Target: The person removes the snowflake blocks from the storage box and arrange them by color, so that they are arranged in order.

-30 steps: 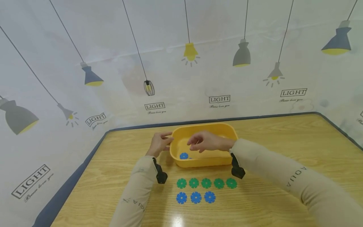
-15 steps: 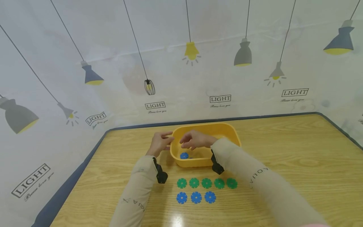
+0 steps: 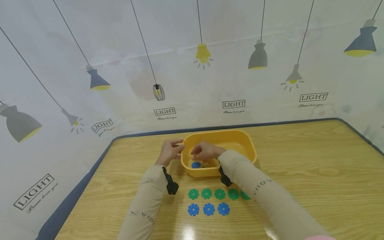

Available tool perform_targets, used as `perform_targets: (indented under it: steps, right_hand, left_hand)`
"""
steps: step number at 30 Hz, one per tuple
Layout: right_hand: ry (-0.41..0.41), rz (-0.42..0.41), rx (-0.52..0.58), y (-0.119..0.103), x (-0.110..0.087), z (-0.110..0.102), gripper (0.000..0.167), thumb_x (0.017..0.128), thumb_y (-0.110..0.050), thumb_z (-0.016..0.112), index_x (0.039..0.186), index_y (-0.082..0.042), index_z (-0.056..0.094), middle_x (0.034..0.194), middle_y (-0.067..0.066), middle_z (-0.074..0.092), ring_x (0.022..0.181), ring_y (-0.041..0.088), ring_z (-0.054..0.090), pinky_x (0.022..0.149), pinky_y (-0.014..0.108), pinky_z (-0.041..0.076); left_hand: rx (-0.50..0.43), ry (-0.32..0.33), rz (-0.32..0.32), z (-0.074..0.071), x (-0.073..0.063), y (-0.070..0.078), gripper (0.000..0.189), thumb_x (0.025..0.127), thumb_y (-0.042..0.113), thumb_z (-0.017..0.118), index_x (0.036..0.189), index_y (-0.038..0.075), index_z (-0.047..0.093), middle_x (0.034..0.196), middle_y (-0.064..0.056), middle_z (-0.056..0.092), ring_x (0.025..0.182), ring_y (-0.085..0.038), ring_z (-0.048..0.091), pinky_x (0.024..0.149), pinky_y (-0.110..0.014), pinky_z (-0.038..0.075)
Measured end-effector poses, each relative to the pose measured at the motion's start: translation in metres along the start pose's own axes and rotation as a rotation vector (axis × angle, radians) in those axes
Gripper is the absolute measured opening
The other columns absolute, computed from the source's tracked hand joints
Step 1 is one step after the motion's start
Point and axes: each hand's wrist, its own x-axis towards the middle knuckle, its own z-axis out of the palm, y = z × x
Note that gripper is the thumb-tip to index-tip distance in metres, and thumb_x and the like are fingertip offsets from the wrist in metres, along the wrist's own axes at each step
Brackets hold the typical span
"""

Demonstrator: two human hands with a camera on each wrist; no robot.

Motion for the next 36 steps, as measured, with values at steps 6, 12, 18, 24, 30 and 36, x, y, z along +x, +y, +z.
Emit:
perform_targets:
  steps: [6, 12, 18, 24, 30, 36]
  right_hand:
    - [-0.028, -0.006, -0.030, 0.006, 0.001, 0.002, 0.032, 0.079, -0.010, 0.067, 0.107, 0.002, 0.059, 0.099, 0.011, 0.061, 0.088, 0.018, 0.058, 0.071, 0.027, 0.052]
    - [-0.061, 0.003, -0.074, 0.006, 0.002, 0.003, 0.036, 0.076, -0.011, 0.070, 0.109, 0.000, 0.059, 0.100, 0.009, 0.060, 0.092, 0.019, 0.055, 0.077, 0.027, 0.050]
    - [-0.085, -0.021, -0.101, 0.005, 0.000, 0.002, 0.032, 0.076, -0.006, 0.068, 0.106, 0.002, 0.060, 0.098, 0.009, 0.061, 0.089, 0.017, 0.055, 0.076, 0.025, 0.049]
    - [-0.094, -0.038, -0.113, 0.005, 0.000, 0.003, 0.028, 0.076, -0.003, 0.068, 0.103, 0.002, 0.062, 0.095, 0.009, 0.062, 0.084, 0.014, 0.053, 0.073, 0.023, 0.049]
    - [-0.087, -0.037, -0.108, 0.004, -0.001, 0.004, 0.023, 0.074, 0.001, 0.068, 0.096, 0.004, 0.063, 0.091, 0.010, 0.061, 0.079, 0.013, 0.052, 0.068, 0.021, 0.049]
    - [-0.117, -0.061, -0.083, 0.031, 0.024, 0.004, 0.020, 0.071, -0.008, 0.074, 0.085, -0.005, 0.060, 0.081, 0.004, 0.057, 0.074, 0.015, 0.052, 0.061, 0.025, 0.048]
  left_hand:
    - [-0.002, 0.000, -0.013, 0.000, 0.001, 0.000, 0.037, 0.084, 0.005, 0.059, 0.121, 0.001, 0.054, 0.102, -0.023, 0.059, 0.089, -0.032, 0.061, 0.063, -0.031, 0.055]
    - [0.007, -0.001, -0.007, 0.000, 0.001, 0.001, 0.037, 0.084, 0.006, 0.059, 0.121, 0.002, 0.054, 0.102, -0.022, 0.060, 0.088, -0.030, 0.061, 0.063, -0.031, 0.055]
    - [0.015, -0.004, -0.012, 0.000, 0.001, 0.002, 0.037, 0.084, 0.007, 0.059, 0.120, 0.003, 0.055, 0.102, -0.021, 0.060, 0.087, -0.028, 0.062, 0.062, -0.031, 0.055]
    - [0.023, -0.001, -0.011, -0.001, 0.000, 0.003, 0.037, 0.084, 0.007, 0.059, 0.121, 0.003, 0.054, 0.102, -0.020, 0.060, 0.087, -0.028, 0.062, 0.062, -0.030, 0.055]
    - [0.026, 0.007, -0.010, 0.000, 0.000, 0.003, 0.038, 0.084, 0.007, 0.059, 0.121, 0.002, 0.054, 0.102, -0.021, 0.060, 0.087, -0.028, 0.062, 0.062, -0.030, 0.055]
    - [0.021, 0.010, -0.014, 0.000, 0.001, 0.001, 0.037, 0.084, 0.006, 0.059, 0.120, 0.003, 0.054, 0.101, -0.021, 0.060, 0.086, -0.028, 0.062, 0.062, -0.030, 0.055]
